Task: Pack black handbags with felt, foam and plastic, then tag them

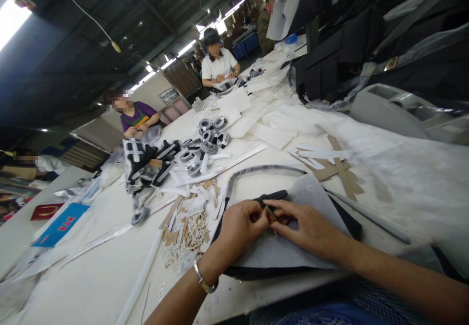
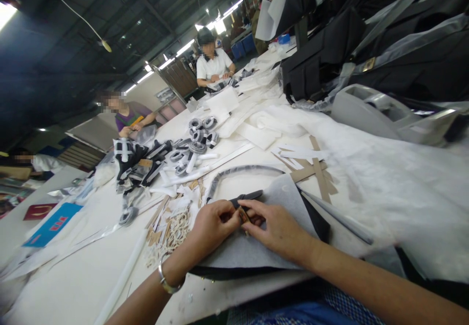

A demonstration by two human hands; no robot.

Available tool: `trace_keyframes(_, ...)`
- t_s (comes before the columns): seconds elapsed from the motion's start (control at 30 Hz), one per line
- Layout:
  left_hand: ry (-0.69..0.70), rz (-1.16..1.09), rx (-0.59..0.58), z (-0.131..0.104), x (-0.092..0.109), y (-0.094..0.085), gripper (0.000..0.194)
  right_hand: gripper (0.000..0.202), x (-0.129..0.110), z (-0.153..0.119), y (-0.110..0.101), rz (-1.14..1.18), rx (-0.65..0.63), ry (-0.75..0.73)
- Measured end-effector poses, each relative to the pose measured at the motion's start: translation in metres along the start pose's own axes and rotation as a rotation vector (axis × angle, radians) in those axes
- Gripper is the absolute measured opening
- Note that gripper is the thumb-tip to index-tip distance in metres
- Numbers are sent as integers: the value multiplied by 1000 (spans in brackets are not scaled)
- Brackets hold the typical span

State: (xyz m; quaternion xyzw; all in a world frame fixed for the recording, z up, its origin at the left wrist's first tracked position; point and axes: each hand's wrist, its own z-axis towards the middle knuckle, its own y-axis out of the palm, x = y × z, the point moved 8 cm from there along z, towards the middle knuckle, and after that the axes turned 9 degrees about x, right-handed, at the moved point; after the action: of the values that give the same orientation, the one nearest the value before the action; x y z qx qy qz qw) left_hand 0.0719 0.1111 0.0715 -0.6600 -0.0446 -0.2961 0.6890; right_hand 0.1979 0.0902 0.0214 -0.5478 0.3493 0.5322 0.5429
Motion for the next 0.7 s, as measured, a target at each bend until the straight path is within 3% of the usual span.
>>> trace_keyframes(0.2,-1,149,211,3,-5,-22,22,44,-2,-1,0,42,-14,21)
trace_keyframes(0.43,-28,-44,229,-7,-32,-58,23,50,3,1,-2,79,-6,84)
trace_keyframes(0.6,-205,-229,393,-54,-73,-108,24,55,6,1,0,135,-35,107)
trace_keyframes(0.67,-231,-201,373,-86,-88,-120,23,51,5,1,1,142,-37,91)
trace_keyframes(0.7,-227,-164,309,-105,-93,-121,22,49,4,1,0,134,-34,83)
